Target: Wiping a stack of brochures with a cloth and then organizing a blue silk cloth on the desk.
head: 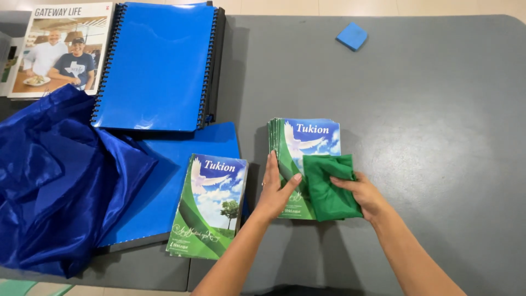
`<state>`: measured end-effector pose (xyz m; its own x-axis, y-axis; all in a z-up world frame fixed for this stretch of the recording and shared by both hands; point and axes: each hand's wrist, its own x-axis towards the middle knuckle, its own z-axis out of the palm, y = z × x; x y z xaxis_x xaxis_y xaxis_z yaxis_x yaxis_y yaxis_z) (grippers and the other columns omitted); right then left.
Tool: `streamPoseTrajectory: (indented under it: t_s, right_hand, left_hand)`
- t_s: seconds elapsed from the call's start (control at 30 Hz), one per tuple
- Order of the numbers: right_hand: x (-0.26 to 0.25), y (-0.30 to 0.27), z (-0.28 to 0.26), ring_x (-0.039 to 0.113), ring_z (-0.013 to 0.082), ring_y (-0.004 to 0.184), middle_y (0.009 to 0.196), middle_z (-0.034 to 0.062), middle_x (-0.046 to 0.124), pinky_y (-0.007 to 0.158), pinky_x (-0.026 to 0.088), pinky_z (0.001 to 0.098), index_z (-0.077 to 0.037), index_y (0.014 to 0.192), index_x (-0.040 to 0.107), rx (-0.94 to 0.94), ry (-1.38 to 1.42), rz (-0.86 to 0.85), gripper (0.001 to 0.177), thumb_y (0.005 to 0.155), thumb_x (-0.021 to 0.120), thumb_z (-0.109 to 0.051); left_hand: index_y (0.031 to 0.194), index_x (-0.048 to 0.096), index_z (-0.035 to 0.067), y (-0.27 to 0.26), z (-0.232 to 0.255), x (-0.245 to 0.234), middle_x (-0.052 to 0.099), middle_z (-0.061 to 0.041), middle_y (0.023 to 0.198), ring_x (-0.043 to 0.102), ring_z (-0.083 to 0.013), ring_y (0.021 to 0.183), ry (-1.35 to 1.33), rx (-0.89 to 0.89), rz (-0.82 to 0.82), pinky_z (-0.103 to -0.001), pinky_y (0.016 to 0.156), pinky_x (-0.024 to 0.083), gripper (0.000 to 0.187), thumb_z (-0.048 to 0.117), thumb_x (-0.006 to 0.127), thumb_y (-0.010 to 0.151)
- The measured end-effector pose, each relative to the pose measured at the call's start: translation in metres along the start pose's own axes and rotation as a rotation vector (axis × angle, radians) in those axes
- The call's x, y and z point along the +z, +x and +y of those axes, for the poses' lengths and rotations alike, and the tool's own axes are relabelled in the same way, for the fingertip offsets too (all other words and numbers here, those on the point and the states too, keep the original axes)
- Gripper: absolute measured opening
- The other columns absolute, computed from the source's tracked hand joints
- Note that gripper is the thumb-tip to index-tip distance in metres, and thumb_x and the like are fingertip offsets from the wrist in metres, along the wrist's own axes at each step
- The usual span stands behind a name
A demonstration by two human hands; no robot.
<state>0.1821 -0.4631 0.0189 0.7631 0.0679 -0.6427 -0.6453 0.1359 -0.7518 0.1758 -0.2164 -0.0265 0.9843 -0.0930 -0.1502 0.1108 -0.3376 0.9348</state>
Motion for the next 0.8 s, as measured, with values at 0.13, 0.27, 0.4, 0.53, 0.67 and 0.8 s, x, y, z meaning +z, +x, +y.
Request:
streamPoseTrajectory:
  t_s: [0.13,0.27,0.4,0.53,0.67,0.8]
  right_hand:
    - [-0.031,-0.005,0.005,0.074,0.0327,0.102,0.117,0.0182,0.073,0.084,0.064,0.0495,-0.001,0.13,0.059,0.059,0.09,0.157,0.047,0.086,0.069,-0.012]
    - [-0.106,-0.026,0.039,0.067,0.0293,0.109,0.121,0.0131,0.068,0.089,0.059,0.0491,-0.003,0.125,0.063,-0.404,0.279,0.179,0.027,0.099,0.068,-0.009]
    - [-0.05,-0.119,-0.016,0.07,0.0278,0.122,0.13,0.0108,0.068,0.099,0.06,0.0485,-0.005,0.136,0.064,-0.674,0.376,0.062,0.033,0.103,0.063,-0.005]
    - [0.04,-0.122,0.011,0.07,0.0271,0.099,0.113,0.0094,0.071,0.079,0.06,0.0496,-0.007,0.128,0.067,-0.421,-0.219,0.59,0.031,0.097,0.065,-0.012]
    - [0.157,-0.094,0.064,0.069,0.0321,0.091,0.102,0.0191,0.071,0.078,0.057,0.0451,-0.002,0.115,0.072,-0.445,-1.106,0.236,0.04,0.076,0.067,0.001]
    - [0.275,-0.084,0.105,0.039,0.0367,0.144,0.154,0.0142,0.045,0.115,0.03,0.0567,-0.004,0.127,0.059,-1.05,-1.417,-0.133,0.069,0.059,0.062,0.004]
  left_hand:
    - [0.163,0.018,0.007,-0.006,-0.013,-0.021,0.018,-0.019,0.17,0.014,-0.0315,0.159,-0.11,-0.011,0.009,-0.042,0.124,0.015,0.09,0.049,0.062,0.097]
    - [0.145,0.053,0.009,-0.031,-0.005,-0.106,0.055,-0.015,0.147,0.053,-0.0284,0.133,-0.08,-0.022,0.218,-0.04,0.108,0.042,0.065,0.043,0.069,0.092]
    - [0.124,0.071,0.009,-0.069,-0.04,-0.212,0.075,-0.01,0.114,0.07,-0.0246,0.106,0.263,0.021,0.353,-0.038,0.092,0.053,0.049,0.038,0.078,0.085]
    - [0.118,0.072,0.012,-0.105,-0.071,-0.27,0.077,-0.009,0.104,0.074,-0.0267,0.094,0.383,-0.294,0.214,-0.039,0.083,0.057,0.052,0.048,0.078,0.081]
    - [0.111,0.074,0.013,-0.13,-0.093,-0.273,0.078,-0.008,0.096,0.075,-0.0284,0.091,0.5,-0.354,-0.024,-0.039,0.079,0.057,0.053,0.052,0.081,0.076]
    - [0.108,0.068,0.011,-0.143,-0.107,-0.256,0.074,-0.011,0.086,0.072,-0.034,0.082,0.442,-0.153,-0.017,-0.044,0.07,0.056,0.046,0.037,0.086,0.073]
